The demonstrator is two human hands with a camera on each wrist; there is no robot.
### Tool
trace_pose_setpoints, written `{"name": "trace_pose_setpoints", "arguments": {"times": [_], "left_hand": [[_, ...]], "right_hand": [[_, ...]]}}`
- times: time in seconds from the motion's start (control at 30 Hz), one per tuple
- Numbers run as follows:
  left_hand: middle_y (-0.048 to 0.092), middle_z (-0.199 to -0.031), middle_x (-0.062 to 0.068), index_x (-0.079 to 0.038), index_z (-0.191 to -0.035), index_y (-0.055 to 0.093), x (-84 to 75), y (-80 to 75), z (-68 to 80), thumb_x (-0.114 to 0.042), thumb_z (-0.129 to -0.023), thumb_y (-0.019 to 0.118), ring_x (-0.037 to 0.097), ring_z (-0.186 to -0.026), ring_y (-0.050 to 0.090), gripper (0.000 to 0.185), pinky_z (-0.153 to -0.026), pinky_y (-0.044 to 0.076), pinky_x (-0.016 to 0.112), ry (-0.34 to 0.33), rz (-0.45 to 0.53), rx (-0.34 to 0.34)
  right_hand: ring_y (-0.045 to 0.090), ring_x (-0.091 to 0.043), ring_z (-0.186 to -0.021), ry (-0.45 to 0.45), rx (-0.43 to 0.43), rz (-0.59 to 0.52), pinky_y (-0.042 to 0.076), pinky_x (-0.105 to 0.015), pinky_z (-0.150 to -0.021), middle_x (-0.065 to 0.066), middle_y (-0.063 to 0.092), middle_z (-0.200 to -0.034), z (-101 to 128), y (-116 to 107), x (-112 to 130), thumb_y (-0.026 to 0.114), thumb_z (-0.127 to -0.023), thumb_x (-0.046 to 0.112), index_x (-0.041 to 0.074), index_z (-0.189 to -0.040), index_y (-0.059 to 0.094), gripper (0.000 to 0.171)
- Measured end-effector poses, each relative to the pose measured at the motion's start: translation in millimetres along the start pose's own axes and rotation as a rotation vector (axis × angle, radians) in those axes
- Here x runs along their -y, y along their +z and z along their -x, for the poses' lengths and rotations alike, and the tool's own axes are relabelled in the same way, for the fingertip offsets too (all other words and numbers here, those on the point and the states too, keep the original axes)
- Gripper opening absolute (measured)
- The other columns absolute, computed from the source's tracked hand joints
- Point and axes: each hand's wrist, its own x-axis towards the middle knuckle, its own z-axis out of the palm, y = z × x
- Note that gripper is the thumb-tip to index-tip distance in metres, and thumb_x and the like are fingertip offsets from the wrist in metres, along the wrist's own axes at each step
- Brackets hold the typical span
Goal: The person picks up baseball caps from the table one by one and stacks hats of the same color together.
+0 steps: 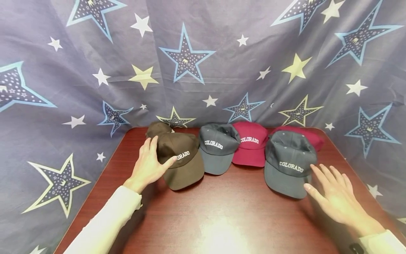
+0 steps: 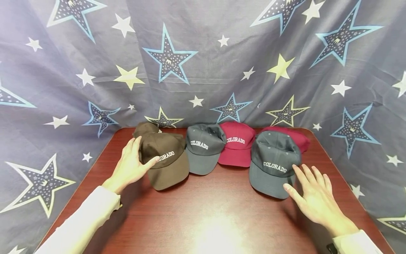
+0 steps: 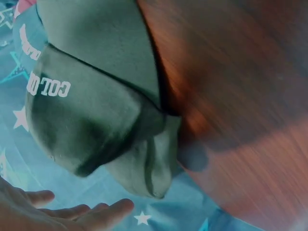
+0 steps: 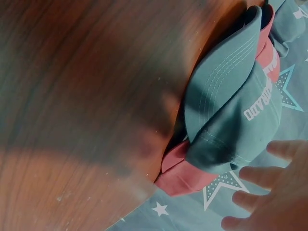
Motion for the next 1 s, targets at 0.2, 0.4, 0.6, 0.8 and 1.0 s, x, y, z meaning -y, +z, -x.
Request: {"name": "trace_pose_setpoints", "arguments": {"times": [0.2, 0.4, 0.6, 0.8, 1.0], "left_hand": [[0.021, -0.162, 0.026, -0.012, -0.162, 0.022, -12.8, 7.0, -12.5, -0.072, -0.082, 0.071, 0.046, -0.148, 0.023, 0.112, -0.098, 0.046, 0.069, -0.007, -0.015, -0.014], [0.018, -0.161, 0.031, -0.014, -0.164, 0.02, -19.5, 12.8, -24.8, -0.075, -0.075, 0.075, 0.05, -0.148, 0.02, 0.121, -0.099, 0.045, 0.069, -0.037, -0.032, 0.004], [0.025, -0.158, 0.028, -0.017, -0.165, 0.015, -19.0, 17.3, -33.1, -0.077, -0.071, 0.077, 0.051, -0.144, 0.03, 0.127, -0.099, 0.045, 0.07, -0.089, -0.034, 0.073], [0.032, -0.15, 0.03, -0.019, -0.163, 0.022, -18.8, 21.5, -35.9, -0.073, -0.074, 0.077, 0.052, -0.132, 0.042, 0.119, -0.094, 0.048, 0.068, -0.091, -0.019, 0.088], [0.035, -0.143, 0.034, -0.019, -0.161, 0.029, -18.6, 25.5, -37.6, -0.063, -0.078, 0.079, 0.053, -0.127, 0.046, 0.107, -0.09, 0.05, 0.067, -0.077, -0.021, 0.089]], "right_hand": [[0.02, -0.055, -0.146, -0.005, -0.002, 0.002, -0.005, -0.07, -0.118, -0.032, 0.037, -0.154, 0.4, 0.2, 3.6, 0.061, -0.102, 0.041, 0.012, -0.161, 0.032, 0.072], [0.019, -0.055, -0.146, -0.012, 0.001, 0.002, -0.006, -0.069, -0.118, -0.032, 0.036, -0.154, 0.6, -0.7, 6.9, 0.061, -0.102, 0.041, 0.012, -0.161, 0.032, 0.072], [0.018, -0.056, -0.146, -0.018, 0.004, 0.008, -0.007, -0.069, -0.119, -0.032, 0.036, -0.154, 2.2, -0.6, 7.1, 0.061, -0.102, 0.041, 0.011, -0.161, 0.032, 0.072], [0.018, -0.055, -0.146, -0.004, 0.009, 0.011, -0.007, -0.068, -0.119, -0.032, 0.036, -0.155, 3.3, -0.1, 7.3, 0.061, -0.101, 0.042, 0.011, -0.161, 0.032, 0.073], [0.019, -0.055, -0.146, 0.002, 0.008, 0.008, -0.007, -0.067, -0.12, -0.032, 0.036, -0.155, 3.5, -0.1, 7.2, 0.061, -0.101, 0.043, 0.011, -0.161, 0.032, 0.073]]}}
